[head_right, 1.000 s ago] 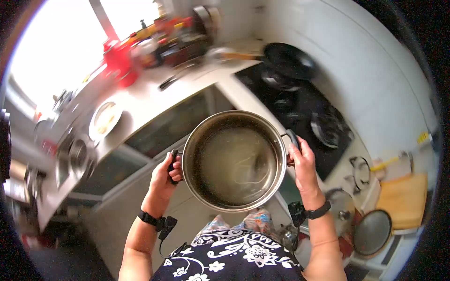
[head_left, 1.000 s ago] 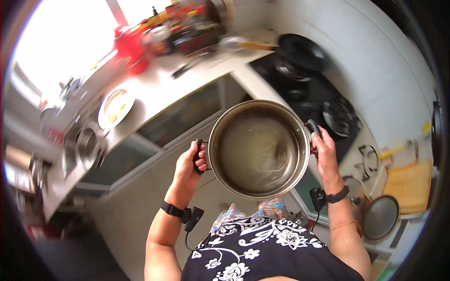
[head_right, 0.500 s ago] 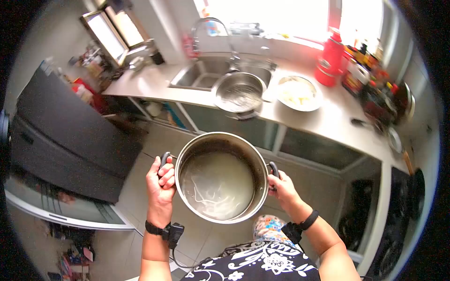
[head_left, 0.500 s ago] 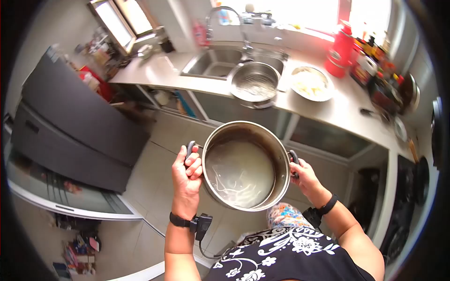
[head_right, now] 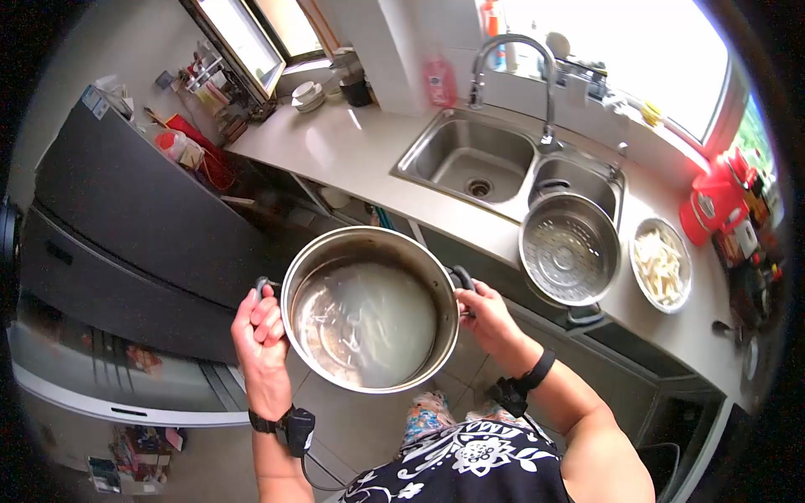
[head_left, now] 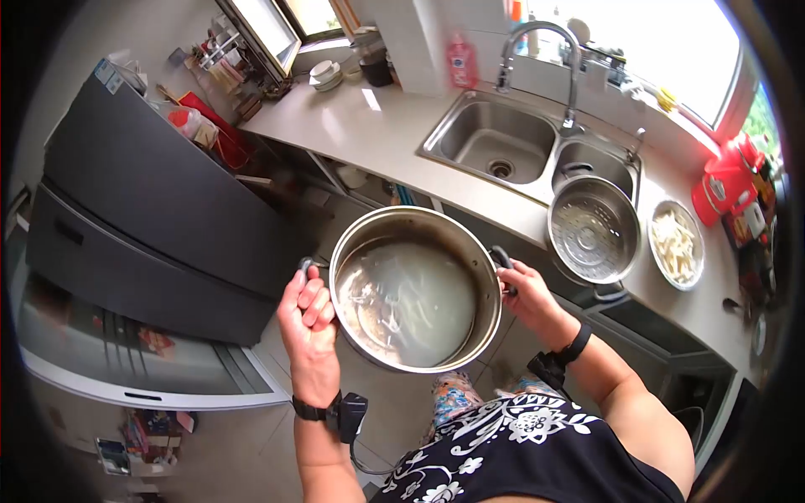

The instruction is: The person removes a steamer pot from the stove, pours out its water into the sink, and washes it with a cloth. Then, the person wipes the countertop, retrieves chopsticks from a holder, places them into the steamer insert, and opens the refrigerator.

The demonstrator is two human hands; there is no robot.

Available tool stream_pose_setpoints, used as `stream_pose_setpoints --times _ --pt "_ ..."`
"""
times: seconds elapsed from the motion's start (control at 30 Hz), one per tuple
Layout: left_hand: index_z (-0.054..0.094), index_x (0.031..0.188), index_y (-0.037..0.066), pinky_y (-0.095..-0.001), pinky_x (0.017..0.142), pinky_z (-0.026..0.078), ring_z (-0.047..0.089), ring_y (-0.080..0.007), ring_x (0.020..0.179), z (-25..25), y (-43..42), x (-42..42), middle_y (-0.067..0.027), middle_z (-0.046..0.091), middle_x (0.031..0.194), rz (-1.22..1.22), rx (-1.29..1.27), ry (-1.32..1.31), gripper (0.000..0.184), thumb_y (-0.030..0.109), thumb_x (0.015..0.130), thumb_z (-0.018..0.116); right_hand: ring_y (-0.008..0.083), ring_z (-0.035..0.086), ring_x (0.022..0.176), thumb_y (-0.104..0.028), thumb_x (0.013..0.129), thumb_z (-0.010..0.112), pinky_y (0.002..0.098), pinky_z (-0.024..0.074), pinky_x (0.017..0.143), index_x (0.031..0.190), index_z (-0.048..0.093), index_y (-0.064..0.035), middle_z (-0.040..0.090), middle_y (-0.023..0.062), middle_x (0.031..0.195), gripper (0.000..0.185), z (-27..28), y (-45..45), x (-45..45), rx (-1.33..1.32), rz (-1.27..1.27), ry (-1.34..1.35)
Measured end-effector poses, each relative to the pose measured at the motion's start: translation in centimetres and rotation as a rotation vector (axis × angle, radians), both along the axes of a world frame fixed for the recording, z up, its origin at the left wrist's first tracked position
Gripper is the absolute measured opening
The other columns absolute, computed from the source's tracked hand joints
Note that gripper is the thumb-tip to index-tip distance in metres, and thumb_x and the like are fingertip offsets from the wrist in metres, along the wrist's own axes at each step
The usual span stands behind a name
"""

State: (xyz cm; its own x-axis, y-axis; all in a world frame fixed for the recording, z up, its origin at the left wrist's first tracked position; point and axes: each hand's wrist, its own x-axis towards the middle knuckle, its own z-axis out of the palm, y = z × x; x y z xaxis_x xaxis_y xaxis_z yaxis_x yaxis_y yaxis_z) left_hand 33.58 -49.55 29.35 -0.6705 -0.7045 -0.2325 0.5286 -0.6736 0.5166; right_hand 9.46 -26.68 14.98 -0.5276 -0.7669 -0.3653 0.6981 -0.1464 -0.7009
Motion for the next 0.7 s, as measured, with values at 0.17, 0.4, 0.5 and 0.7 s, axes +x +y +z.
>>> stream_pose_setpoints --times 0.17,0.4,0.5,0.7 --pt "0.055 0.094 -0.003 -0.0193 0.035 0.02 0.027 -0.0027 0.04 1.2 -9.7 -7.4 0.0053 0.035 0.057 -0.085 -0.069 0.016 0.02 0.017 0.096 0.053 0.0074 0.05 0.07 -0.005 0.09 0.056 0.023 0.0465 0.059 0.11 0.052 -0.0018 0.054 0.0 0.083 0.021 -0.8 -8.8 -4.4 -0.122 -0.15 -0.014" --pt "0.054 0.094 -0.001 -0.019 0.035 0.02 0.026 -0.0026 0.041 3.4 -18.7 -20.4 0.0059 0.034 0.058 -0.238 -0.15 -0.032 0.018 0.018 0.095 0.055 0.0134 0.056 0.081 -0.002 0.09 0.054 0.0275 0.052 0.073 0.118 0.047 0.0007 0.056 0.0055 0.091 0.029 -0.9 -16.3 -10.6 -0.196 -0.326 -0.094" --pt "0.053 0.094 0.0 -0.0196 0.036 0.022 0.028 -0.0033 0.042 3.1 -21.0 -26.0 0.0051 0.035 0.059 -0.302 -0.2 -0.028 0.018 0.018 0.096 0.054 0.0199 0.059 0.09 -0.001 0.088 0.056 0.0319 0.0527 0.079 0.134 0.033 0.002 0.056 0.0107 0.103 0.051 -3.8 -18.4 -14.7 -0.216 -0.385 -0.158" --pt "0.055 0.094 0.001 -0.0199 0.035 0.022 0.027 -0.0037 0.041 1.4 -23.5 -37.3 0.0052 0.035 0.058 -0.382 -0.23 -0.056 0.018 0.019 0.096 0.055 0.0294 0.06 0.101 -0.001 0.085 0.059 0.0393 0.0537 0.08 0.15 0.004 -0.0054 0.049 0.0214 0.124 0.085 -5.6 -21.6 -22.9 -0.127 -0.449 -0.232"
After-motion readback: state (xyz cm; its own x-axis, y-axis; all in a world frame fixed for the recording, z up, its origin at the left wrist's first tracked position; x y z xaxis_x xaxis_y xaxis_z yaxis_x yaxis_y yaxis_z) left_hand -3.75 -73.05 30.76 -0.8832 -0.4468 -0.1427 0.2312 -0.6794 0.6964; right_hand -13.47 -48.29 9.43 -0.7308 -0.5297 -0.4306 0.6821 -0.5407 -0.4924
